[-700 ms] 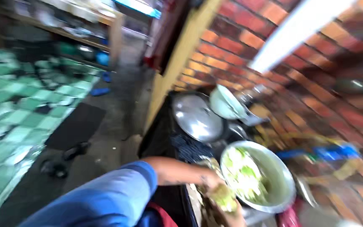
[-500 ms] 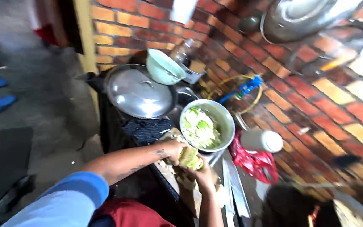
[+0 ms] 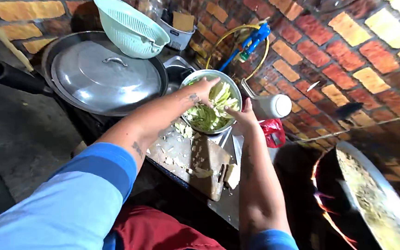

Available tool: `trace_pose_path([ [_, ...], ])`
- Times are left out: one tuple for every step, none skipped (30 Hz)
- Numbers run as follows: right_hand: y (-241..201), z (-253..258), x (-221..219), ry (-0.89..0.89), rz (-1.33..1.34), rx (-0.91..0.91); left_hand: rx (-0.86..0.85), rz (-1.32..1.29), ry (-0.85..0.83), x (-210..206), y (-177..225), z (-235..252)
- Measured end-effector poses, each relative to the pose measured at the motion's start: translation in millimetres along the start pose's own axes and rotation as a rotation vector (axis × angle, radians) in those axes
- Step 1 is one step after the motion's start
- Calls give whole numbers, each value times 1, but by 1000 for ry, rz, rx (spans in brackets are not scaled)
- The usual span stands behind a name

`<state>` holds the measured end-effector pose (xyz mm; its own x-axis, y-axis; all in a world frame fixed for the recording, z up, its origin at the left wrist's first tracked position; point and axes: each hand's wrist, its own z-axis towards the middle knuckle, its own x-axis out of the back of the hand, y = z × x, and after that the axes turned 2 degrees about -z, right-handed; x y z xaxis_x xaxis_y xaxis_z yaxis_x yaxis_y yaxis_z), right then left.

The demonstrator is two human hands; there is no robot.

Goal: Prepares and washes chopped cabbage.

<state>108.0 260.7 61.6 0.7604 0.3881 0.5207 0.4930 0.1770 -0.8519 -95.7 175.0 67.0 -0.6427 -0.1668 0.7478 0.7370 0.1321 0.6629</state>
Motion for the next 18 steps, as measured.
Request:
trace_pose_path([
  [2, -6, 3, 21, -89, 53, -25, 31, -19, 0, -4, -5],
  [6, -20, 6, 23, -181, 124, -76, 67, -44, -1, -8, -14],
  [14, -40, 10, -2, -266, 193, -128, 102, -79, -5, -14, -28],
  [26, -61, 13, -58, -316, 257, -164, 123, -119, -11, -21, -46],
  [44, -84, 14, -118, -350, 318, -189, 129, -139, -19, -31, -64],
  [67, -107, 13, -178, -358, 359, -193, 121, -136, -32, -44, -81],
  [92, -130, 9, -209, -345, 393, -164, 107, -120, -45, -57, -96],
  [116, -150, 4, -211, -323, 424, -94, 93, -113, -59, -64, -109],
  [138, -167, -4, -194, -314, 445, -19, 74, -97, -75, -68, -117],
  [154, -181, -13, -171, -325, 442, 33, 68, -62, -91, -68, -123],
  [165, -191, -24, -138, -359, 451, 55, 78, -14, -107, -65, -126],
  [170, -196, -36, -95, -418, 471, 58, 96, 0, -120, -60, -126],
  [171, -199, -48, -43, -504, 486, 41, 108, -7, -131, -53, -125],
  [168, -200, -60, -8, -588, 479, 17, 111, -32, -140, -47, -125],
  [162, -198, -70, 11, -649, 459, -22, 99, -72, -146, -41, -126],
  [156, -194, -79, 17, -679, 440, -79, 62, -120, -147, -36, -127],
  [150, -189, -86, 28, -682, 436, -145, 7, -165, -145, -32, -129],
  [146, -184, -92, 39, -656, 438, -198, -76, -201, -140, -29, -131],
])
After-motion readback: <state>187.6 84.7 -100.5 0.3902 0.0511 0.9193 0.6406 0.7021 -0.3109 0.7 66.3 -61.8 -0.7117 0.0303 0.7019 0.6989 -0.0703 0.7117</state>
